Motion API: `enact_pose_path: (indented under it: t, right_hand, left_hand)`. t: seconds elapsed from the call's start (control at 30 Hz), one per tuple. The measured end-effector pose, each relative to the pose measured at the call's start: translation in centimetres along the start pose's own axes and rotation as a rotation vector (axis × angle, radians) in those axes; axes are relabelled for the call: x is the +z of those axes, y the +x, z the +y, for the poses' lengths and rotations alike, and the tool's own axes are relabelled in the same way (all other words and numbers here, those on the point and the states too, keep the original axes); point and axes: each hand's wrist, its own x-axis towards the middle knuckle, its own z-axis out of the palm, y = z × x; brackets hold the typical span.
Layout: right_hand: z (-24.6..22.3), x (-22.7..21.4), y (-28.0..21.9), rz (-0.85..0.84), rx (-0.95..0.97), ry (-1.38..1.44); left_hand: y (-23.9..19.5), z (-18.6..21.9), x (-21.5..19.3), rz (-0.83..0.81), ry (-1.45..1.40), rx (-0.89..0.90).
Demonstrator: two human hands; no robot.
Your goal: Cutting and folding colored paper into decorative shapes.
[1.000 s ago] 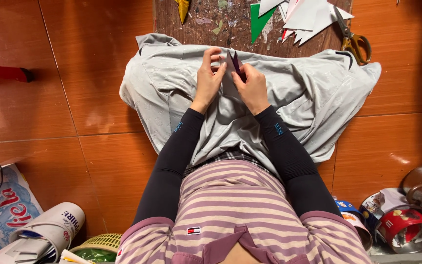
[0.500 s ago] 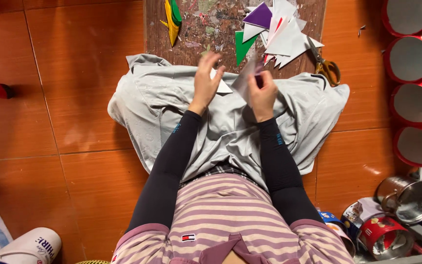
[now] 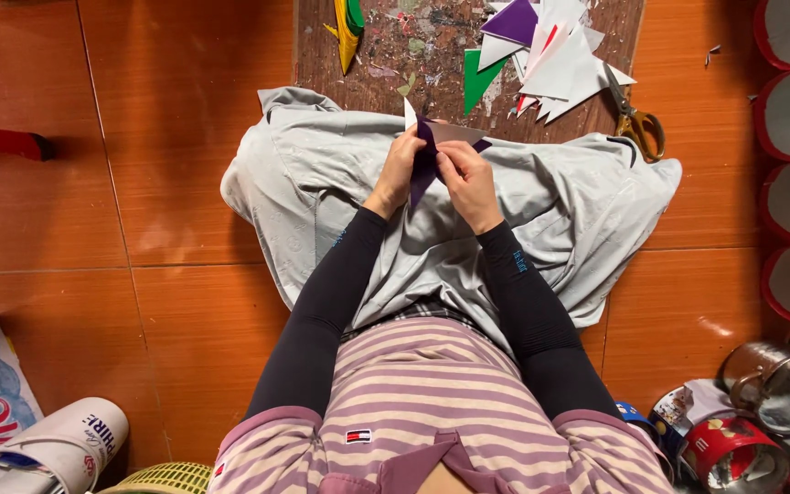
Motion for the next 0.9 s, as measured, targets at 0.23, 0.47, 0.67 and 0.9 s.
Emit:
enact_pose_path:
  t: [0.23, 0.47, 0.67, 0.9]
  right_hand:
    - [-1.1, -4.6, -0.7, -0.362, 0.147, 0.151]
    - [-2.1, -4.0, -1.4, -0.457, 0.156, 0.175]
    - [-0.2, -2.6, -1.2, 0.056, -0.094, -0.628]
    - [0.8, -2.5, -1.2, -0.007, -0.045, -0.776]
  left_hand:
    - [0.2, -0.8, -0.7, 0.167, -0.057, 0.009]
    - [-1.3, 1.7, 1.1, 0.016, 0.062, -0.070]
    - [-0.8, -0.7, -1.4, -0.011, 0.053, -0.182]
    - [-1.3, 1.9, 0.6, -0.101, 0.222, -0.098]
